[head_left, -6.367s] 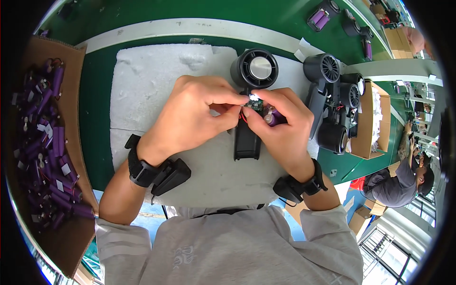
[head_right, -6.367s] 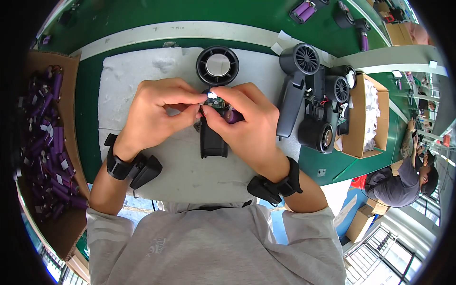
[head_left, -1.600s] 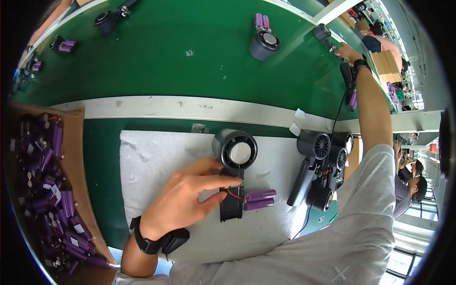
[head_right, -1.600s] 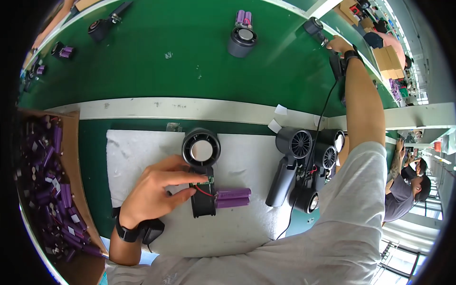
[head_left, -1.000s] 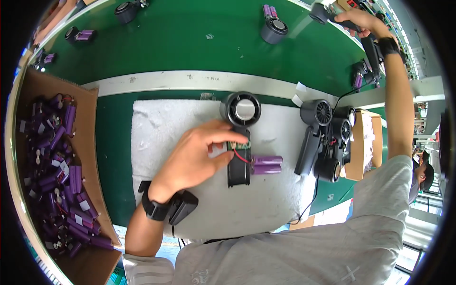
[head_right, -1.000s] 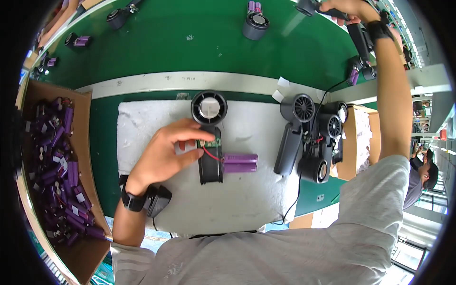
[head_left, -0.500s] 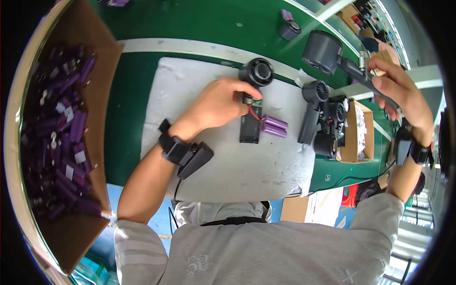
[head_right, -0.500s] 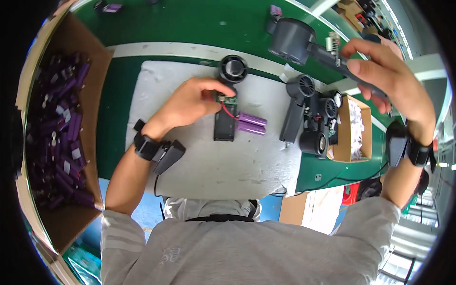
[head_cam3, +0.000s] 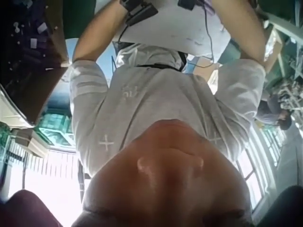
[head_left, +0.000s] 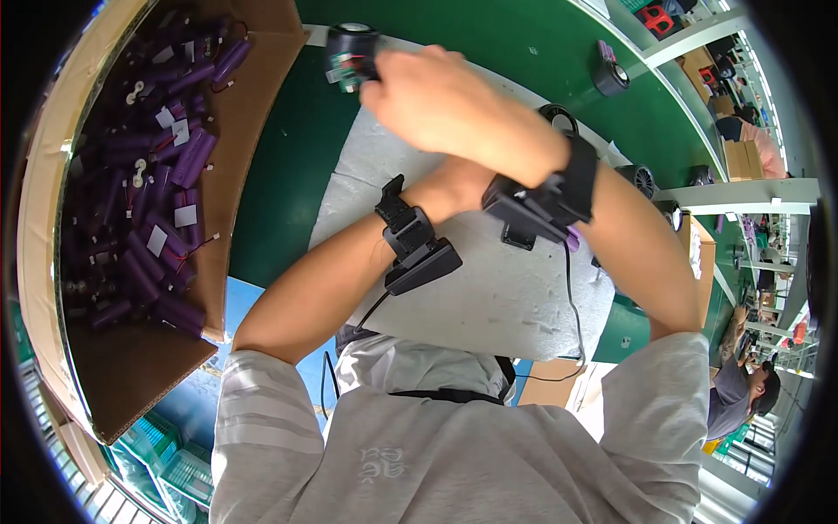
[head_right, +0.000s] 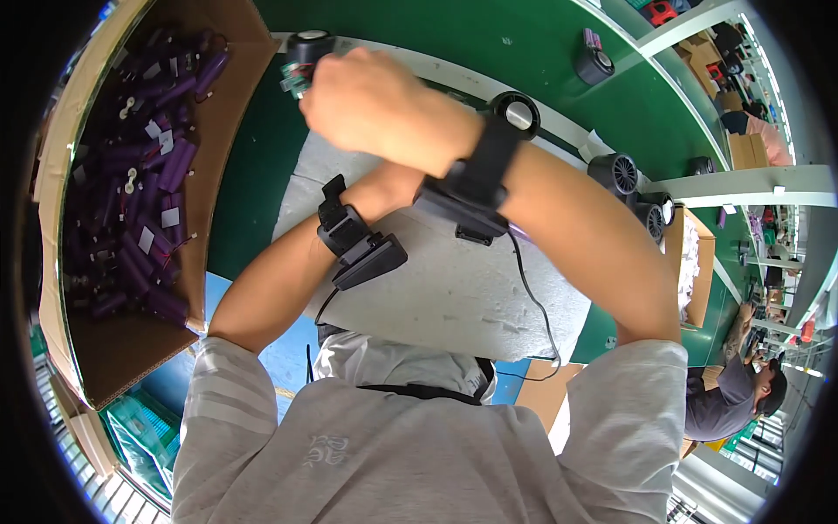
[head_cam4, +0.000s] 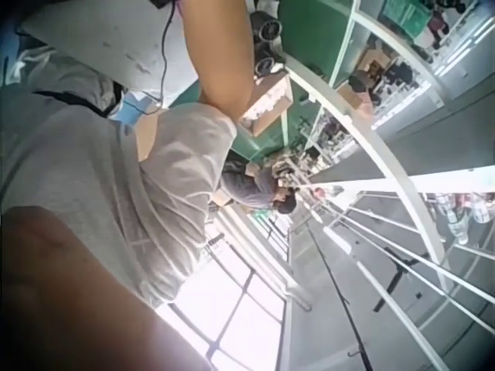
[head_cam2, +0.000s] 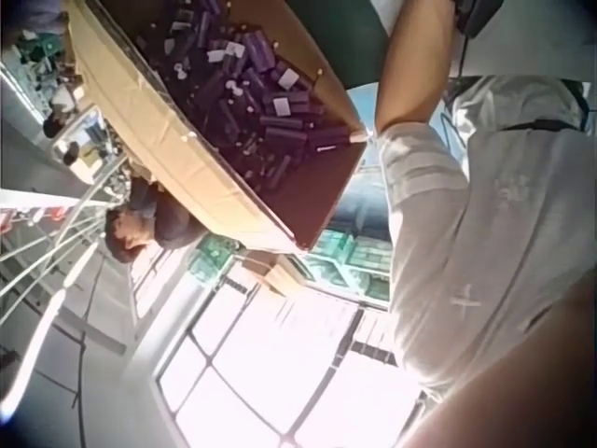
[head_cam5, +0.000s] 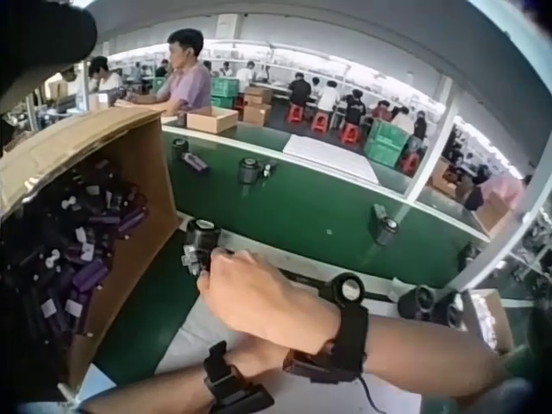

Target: The person picks up a battery pack from a box, connects its wire to a circuit board, and fits both components into a handheld fan housing. They press the battery pack into place, set the unit aside, and repeat the process with another fan.

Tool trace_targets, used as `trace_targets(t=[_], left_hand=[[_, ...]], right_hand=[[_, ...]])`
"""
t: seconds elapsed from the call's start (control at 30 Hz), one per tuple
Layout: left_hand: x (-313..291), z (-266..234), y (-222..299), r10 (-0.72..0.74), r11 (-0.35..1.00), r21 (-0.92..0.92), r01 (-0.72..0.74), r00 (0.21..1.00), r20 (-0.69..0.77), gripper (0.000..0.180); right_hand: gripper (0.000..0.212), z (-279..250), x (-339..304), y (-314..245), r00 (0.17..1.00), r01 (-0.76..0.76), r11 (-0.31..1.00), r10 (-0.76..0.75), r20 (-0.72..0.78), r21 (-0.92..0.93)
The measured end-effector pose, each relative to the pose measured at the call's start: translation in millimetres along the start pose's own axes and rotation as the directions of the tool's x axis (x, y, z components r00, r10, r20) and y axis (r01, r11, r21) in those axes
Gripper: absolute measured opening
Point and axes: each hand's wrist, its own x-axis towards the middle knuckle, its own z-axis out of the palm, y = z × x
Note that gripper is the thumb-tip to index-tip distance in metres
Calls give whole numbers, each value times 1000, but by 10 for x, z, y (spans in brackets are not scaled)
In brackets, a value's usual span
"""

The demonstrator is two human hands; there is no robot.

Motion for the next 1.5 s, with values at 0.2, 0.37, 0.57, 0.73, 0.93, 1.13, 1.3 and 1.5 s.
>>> trace_targets(t=[0.2,0.37,0.57,0.73,0.93,1.13,1.3,1.5], left_hand=[[-34,-15,166,43,997,-62,-48,996,-78,29],[140,-26,68,174,960,205,-192,980,101,27],[125,-41,215,-46,986,166,25,991,124,29],[145,-88,128,-34,993,115,22,995,96,30],[174,-218,175,-154,977,162,141,985,74,31],[176,-178,122,-73,994,91,68,996,49,30],[165,-163,180,-86,994,76,80,994,70,30],[112,-82,265,-77,979,194,53,990,115,30]], right_hand=[[45,-150,-67,-109,997,-77,991,78,-3,108],[37,-708,-911,336,951,-289,776,301,73,561],[41,-347,-1932,555,914,-403,872,402,65,277],[50,-53,-2020,590,944,-327,927,329,20,181],[35,-107,-2001,619,840,-493,547,502,206,676],[24,-66,-2048,645,710,-572,375,672,212,729],[20,36,-2078,666,753,-535,638,658,-31,554],[18,100,-2123,684,724,-604,748,659,-203,276]])
